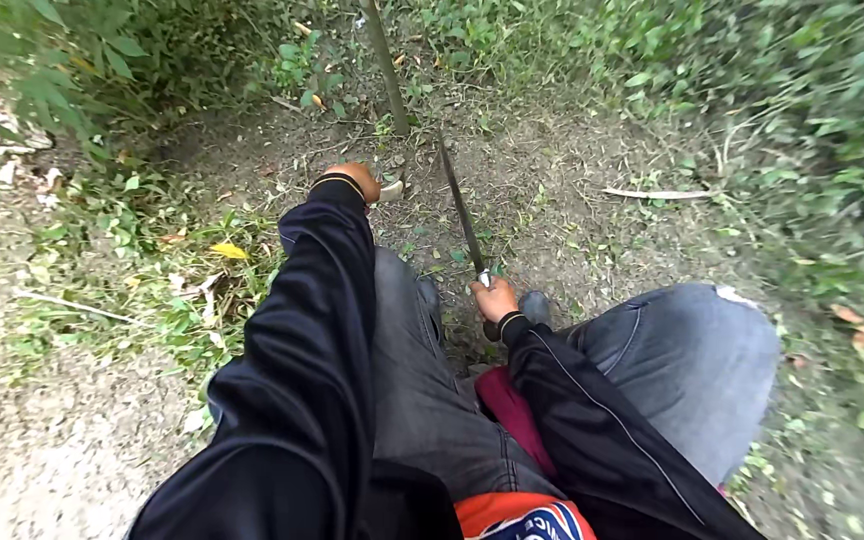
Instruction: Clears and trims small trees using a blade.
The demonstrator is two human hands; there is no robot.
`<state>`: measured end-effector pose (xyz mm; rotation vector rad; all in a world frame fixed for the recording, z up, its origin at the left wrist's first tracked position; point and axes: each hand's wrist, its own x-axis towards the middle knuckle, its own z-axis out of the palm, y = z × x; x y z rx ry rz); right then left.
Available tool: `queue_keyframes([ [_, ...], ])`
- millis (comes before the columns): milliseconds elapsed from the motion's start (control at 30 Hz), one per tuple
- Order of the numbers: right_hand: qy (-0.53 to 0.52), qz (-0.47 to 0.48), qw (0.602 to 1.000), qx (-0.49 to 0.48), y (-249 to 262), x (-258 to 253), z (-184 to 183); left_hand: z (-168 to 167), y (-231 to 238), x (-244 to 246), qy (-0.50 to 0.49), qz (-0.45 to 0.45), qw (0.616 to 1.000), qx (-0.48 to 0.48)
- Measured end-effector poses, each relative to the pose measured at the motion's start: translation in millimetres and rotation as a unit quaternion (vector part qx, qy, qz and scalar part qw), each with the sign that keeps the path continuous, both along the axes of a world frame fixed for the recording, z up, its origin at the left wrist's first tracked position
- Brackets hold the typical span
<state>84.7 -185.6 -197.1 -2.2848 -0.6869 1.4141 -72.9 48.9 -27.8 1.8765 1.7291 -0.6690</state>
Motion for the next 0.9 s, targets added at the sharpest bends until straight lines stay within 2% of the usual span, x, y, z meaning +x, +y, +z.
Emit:
queue_keyframes([
  [167,-0.098,0.024,0.993,0.068,9,-2,6,-1,2,0,-0.001,-0.001,1.000,-0.001],
  [267,-0.114,0.094,0.989,-0.004,4,5,-5,-2,2,3,0.001,-0.006,1.000,0.000],
  [367,-0.058,0.169,0.978,-0.106,-8,14,-25,-3,0,4,0.001,-0.009,1.000,-0.004],
  [433,-0.034,0.138,0.984,-0.111,-15,9,-28,-2,-1,3,-0.002,-0.005,1.000,-0.004],
  [533,-0.002,0.074,0.995,-0.069,-5,2,-10,-3,0,1,-0.006,0.003,1.000,-0.006],
  [733,-0.104,0.044,0.992,0.057,8,-5,14,-3,1,3,0.002,0.001,1.000,-0.007],
  [833,-0.132,0.053,0.989,0.049,8,-3,7,-4,3,3,0.007,-0.010,1.000,-0.009],
  [900,-0.131,0.090,0.987,-0.012,1,1,-3,-4,3,3,0.003,-0.012,1.000,-0.005],
])
